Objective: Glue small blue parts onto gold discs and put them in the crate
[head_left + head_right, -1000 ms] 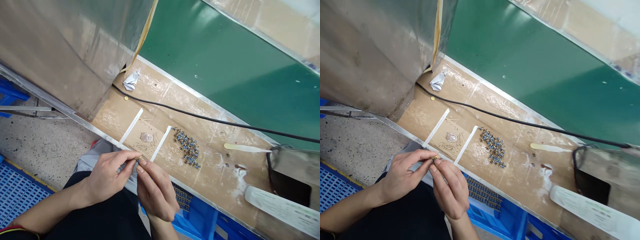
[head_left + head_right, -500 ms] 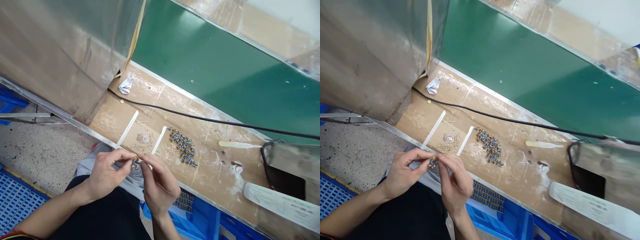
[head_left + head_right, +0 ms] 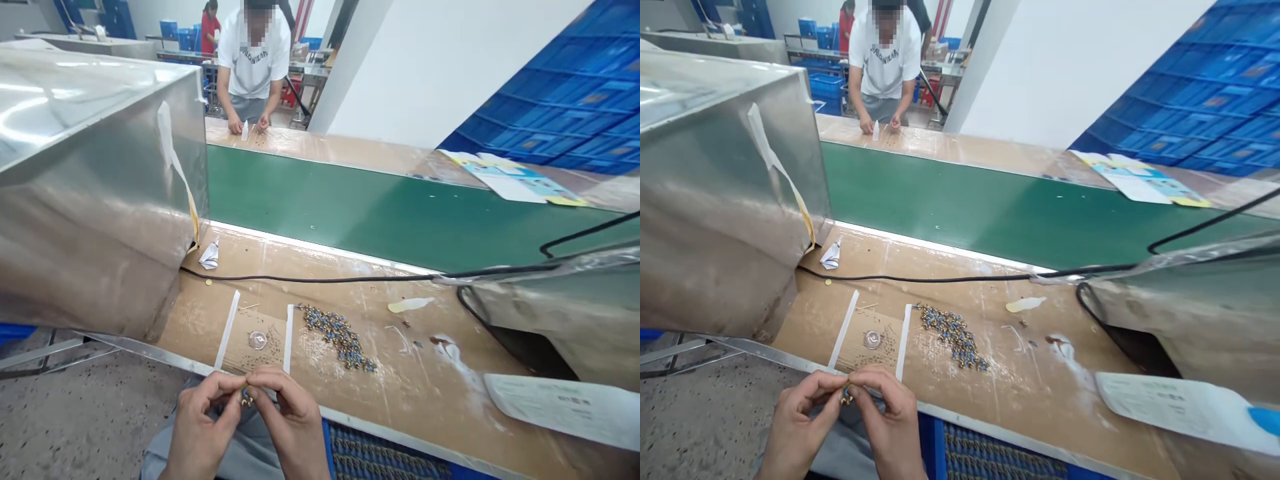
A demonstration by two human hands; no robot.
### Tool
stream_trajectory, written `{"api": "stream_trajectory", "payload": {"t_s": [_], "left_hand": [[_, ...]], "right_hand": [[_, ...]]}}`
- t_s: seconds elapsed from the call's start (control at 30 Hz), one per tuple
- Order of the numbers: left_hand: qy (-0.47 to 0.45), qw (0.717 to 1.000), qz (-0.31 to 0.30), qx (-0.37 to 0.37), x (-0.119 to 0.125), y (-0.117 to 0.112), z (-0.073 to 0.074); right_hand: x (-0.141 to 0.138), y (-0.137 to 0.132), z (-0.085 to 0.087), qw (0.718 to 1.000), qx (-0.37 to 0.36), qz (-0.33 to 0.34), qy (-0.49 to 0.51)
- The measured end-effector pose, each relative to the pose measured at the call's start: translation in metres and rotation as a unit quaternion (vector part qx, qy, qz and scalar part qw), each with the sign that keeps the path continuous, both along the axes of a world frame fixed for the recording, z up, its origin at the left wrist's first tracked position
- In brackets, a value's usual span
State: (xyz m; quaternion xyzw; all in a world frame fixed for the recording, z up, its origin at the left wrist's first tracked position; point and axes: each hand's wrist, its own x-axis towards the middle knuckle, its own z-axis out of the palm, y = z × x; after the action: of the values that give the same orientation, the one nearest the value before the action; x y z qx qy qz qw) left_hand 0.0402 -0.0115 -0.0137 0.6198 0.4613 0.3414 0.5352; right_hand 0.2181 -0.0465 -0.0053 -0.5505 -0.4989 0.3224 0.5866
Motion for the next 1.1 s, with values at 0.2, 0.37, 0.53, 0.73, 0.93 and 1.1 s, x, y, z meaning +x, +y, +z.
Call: {"api": "stream_trajectory", "payload": {"t_s": [0.2, 0.37, 0.53, 0.73, 0.93, 1.1], "left_hand": [[-0.067, 0.996, 0.007, -0.067, 0.009, 0.001, -0.003], [-0.154, 0.974, 0.034, -0.165, 0.021, -0.001, -0.009], [-0.152, 0.965, -0.054, -0.205, 0.026, -0.012, -0.021], [-0.133, 0.942, -0.165, -0.26, 0.036, -0.023, -0.016], [-0.052, 0.953, -0.177, -0.239, 0.026, -0.007, -0.009], [-0.008, 0.954, -0.191, -0.229, 0.014, 0.003, -0.014]], "right_hand": [[0.002, -0.009, -0.005, 1.0, -0.005, -0.006, -0.013], [0.003, -0.024, -0.015, 0.981, 0.114, -0.04, -0.153], [0.008, -0.039, -0.02, 0.967, 0.141, -0.049, -0.208], [0.036, -0.08, -0.014, 0.98, 0.015, -0.122, -0.159], [0.108, -0.161, -0.044, 0.898, -0.294, -0.303, -0.125], [0.14, -0.213, -0.096, 0.834, -0.478, -0.225, -0.156]]}}
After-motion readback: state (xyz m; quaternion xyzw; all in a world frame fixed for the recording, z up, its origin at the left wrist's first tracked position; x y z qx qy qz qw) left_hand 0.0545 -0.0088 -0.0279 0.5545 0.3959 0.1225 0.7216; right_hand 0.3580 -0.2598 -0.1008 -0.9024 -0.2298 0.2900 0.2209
